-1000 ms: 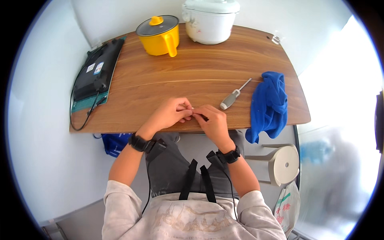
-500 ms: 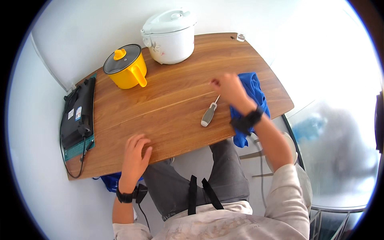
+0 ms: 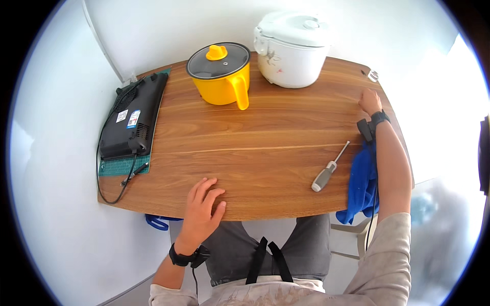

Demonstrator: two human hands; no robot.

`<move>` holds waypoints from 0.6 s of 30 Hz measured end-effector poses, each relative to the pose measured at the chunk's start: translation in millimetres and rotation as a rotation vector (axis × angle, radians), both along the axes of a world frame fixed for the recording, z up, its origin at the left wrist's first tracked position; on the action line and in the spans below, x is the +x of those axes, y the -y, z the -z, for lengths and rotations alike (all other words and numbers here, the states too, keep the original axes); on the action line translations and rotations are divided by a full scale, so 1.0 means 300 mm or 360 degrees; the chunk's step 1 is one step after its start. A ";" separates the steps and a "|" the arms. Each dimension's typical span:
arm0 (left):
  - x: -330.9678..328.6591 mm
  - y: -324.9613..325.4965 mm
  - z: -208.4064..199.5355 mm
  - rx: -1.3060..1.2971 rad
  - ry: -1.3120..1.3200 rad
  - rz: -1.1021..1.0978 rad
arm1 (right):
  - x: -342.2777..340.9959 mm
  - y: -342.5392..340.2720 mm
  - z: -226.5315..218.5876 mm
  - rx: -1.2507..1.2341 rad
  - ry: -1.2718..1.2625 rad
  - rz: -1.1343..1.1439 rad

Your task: The person assembles a yellow electric kettle by screwing the lid onto the base, then places the lid on top. The person then disassembles and reassembles a pen, and finally uses a screwdriver to tighten screws on the underside of a black electronic device.

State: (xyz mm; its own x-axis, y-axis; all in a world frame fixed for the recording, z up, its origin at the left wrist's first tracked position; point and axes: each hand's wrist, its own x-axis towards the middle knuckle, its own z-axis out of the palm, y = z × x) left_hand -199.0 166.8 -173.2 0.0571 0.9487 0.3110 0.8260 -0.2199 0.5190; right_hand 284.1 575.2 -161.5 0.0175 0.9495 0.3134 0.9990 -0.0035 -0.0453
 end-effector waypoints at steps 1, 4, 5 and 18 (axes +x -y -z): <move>-0.026 -0.007 0.008 -0.0003 -0.0009 -0.0007 | -0.030 -0.025 0.019 0.0000 -0.0010 0.0028; -0.093 -0.042 0.034 0.0016 -0.0010 -0.0002 | -0.074 -0.082 0.042 0.0009 0.0019 0.0100; -0.116 -0.044 0.030 0.0018 -0.0016 -0.0014 | -0.113 -0.086 0.037 0.0011 0.0030 0.0110; -0.435 0.237 -0.186 0.0177 -0.0030 0.0042 | -0.858 0.464 -0.390 -0.0779 0.0092 -0.0563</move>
